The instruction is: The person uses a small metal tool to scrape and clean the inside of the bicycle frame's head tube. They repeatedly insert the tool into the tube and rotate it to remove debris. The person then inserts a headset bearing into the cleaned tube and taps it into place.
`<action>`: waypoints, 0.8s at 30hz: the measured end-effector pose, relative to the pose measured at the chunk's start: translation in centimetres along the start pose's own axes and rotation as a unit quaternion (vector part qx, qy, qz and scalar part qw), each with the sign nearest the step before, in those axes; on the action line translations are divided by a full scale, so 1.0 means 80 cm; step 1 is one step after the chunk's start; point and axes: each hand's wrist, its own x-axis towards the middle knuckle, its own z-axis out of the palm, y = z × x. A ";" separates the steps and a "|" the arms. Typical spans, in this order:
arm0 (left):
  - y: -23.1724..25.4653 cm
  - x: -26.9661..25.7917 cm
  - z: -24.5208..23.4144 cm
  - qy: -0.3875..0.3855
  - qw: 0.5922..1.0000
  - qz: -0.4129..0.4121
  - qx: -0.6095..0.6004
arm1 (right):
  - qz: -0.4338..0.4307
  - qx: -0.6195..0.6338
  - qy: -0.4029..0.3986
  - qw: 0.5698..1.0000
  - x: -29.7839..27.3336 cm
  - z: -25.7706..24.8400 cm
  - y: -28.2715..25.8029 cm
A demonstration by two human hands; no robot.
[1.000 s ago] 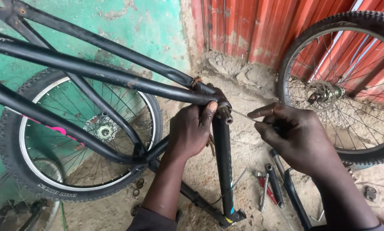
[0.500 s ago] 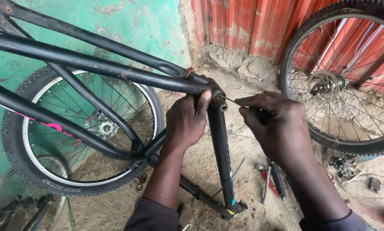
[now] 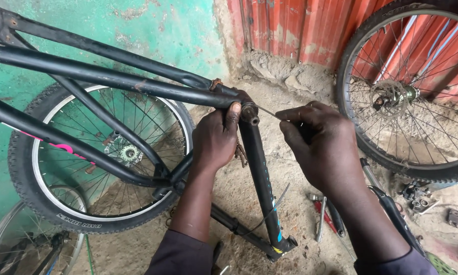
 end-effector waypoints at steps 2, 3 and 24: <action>-0.001 0.001 0.001 -0.005 1.000 -0.001 0.008 | 0.006 0.009 -0.002 1.000 0.000 0.002 0.000; -0.001 0.002 0.002 -0.011 1.000 -0.002 0.014 | 0.013 0.017 -0.004 1.000 0.000 0.002 0.000; 0.027 -0.007 0.002 -0.020 1.000 -0.004 0.013 | -0.006 -0.002 0.006 1.000 0.005 -0.006 -0.002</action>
